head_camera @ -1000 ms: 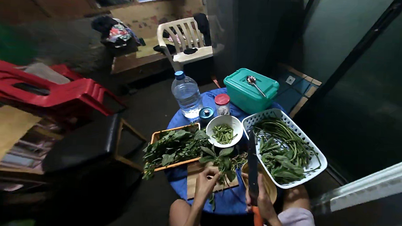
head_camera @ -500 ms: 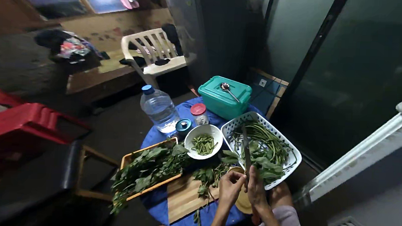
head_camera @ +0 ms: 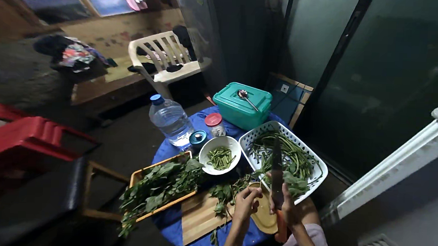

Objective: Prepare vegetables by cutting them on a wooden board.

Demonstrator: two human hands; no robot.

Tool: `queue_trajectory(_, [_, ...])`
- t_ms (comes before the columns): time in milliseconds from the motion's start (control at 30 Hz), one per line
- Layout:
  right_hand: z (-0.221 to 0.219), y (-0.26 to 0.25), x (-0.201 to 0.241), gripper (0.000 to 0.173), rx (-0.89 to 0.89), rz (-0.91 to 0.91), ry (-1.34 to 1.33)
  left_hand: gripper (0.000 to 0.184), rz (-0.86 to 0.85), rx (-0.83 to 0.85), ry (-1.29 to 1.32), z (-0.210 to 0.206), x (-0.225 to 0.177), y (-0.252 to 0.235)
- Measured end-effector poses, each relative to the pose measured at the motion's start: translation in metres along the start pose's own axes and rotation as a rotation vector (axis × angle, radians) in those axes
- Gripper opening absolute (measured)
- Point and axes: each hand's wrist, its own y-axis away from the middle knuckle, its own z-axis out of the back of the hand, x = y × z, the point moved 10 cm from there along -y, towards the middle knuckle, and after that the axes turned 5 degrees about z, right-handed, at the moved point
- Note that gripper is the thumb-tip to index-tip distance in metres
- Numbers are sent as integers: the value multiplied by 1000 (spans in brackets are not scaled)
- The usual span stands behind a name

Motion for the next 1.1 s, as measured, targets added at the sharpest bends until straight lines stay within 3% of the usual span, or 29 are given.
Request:
queue_trajectory(67, [-11, -1, -5, 97, 65, 1, -24, 18, 14, 4, 44, -1, -1, 7])
queue_trajectory(167, [-18, -4, -9, 102, 124, -2, -47, 20, 35, 54, 102, -2, 2, 21])
queue_trajectory(333, [-12, -6, -8, 82, 83, -26, -10, 22, 82, 120, 149, 3, 15, 35])
queue_trajectory(500, [-2, -5, -4, 64, -95, -73, 383, 16, 90, 124, 105, -2, 33, 32])
queue_trajectory(600, [9, -12, -3, 65, -160, -33, 646, 11, 76, 74, 11, 4, 40, 26])
queue_trajectory(700, [31, -22, 8, 68, -283, -33, 682, 9, -52, -44, -152, 22, 38, 13])
queue_trajectory(800, [48, -33, 24, 71, -310, 14, 800, 19, -250, -198, -342, 45, 12, -11])
queue_trajectory(867, [56, -41, 28, 70, -285, 57, 882, 32, -260, -252, -478, 64, -4, -29])
queue_trajectory(933, [62, -45, 23, 68, -229, -17, 904, 36, -194, -288, -551, 92, -11, -42])
queue_trajectory(1000, [65, -45, 7, 68, -172, -221, 826, 29, -83, -330, -622, 126, -6, -45])
queue_trajectory(1100, [59, -30, -22, 67, -133, -466, 567, 25, 126, -340, -751, 164, 33, -43])
